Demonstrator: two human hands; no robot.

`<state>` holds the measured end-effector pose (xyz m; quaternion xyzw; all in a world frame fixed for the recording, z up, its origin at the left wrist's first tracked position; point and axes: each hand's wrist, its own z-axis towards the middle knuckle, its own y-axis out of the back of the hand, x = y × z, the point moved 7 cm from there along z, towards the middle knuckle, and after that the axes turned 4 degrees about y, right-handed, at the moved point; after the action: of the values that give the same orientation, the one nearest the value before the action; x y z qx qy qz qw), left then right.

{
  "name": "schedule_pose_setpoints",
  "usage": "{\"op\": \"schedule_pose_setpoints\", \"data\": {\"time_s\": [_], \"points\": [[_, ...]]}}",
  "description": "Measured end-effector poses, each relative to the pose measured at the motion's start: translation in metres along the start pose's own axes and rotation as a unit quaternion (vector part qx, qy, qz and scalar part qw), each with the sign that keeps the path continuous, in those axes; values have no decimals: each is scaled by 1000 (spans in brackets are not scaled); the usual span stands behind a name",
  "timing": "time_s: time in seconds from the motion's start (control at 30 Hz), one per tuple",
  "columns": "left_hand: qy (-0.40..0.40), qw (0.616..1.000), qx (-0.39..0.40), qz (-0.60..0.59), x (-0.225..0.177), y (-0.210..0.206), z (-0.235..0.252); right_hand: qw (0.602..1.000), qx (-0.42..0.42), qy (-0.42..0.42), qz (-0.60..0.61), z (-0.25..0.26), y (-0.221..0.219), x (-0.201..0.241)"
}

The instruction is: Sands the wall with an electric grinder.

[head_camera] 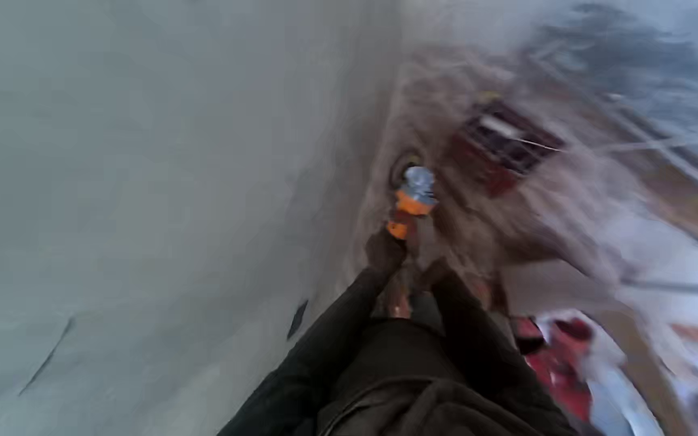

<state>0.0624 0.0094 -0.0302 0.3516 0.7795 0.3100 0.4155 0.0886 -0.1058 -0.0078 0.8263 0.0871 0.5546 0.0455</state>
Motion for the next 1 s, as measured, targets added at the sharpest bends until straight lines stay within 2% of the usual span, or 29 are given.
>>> {"op": "schedule_pose_setpoints", "data": {"time_s": [0.03,0.1,0.2,0.3,0.37,0.47,0.6,0.77,0.83,0.9,1.0], "points": [[19,999,-14,-28,18,2,2,999,9,49,4,12,-20,-16],[53,994,-42,-82,55,10,4,997,61,45,19,27,-60,-27],[102,979,-110,-136,101,25,3,986,134,39,-93,12,-102,-2],[163,959,-168,-160,134,50,-5,983,174,47,38,16,-155,7],[180,948,-210,-161,152,63,-11,974,215,47,56,12,-181,13],[201,942,-228,-139,169,79,-15,958,270,92,-25,4,-201,20],[223,943,-226,-96,191,93,-19,960,253,69,95,5,-233,22],[206,938,-263,-95,209,108,-29,958,253,82,104,-8,-252,31],[200,935,-278,-91,215,112,-36,956,263,117,60,-19,-254,39],[189,934,-289,-87,217,120,-44,940,287,177,-43,-31,-257,46],[171,934,-301,-92,218,130,-58,942,281,177,-42,-46,-261,54]]}}
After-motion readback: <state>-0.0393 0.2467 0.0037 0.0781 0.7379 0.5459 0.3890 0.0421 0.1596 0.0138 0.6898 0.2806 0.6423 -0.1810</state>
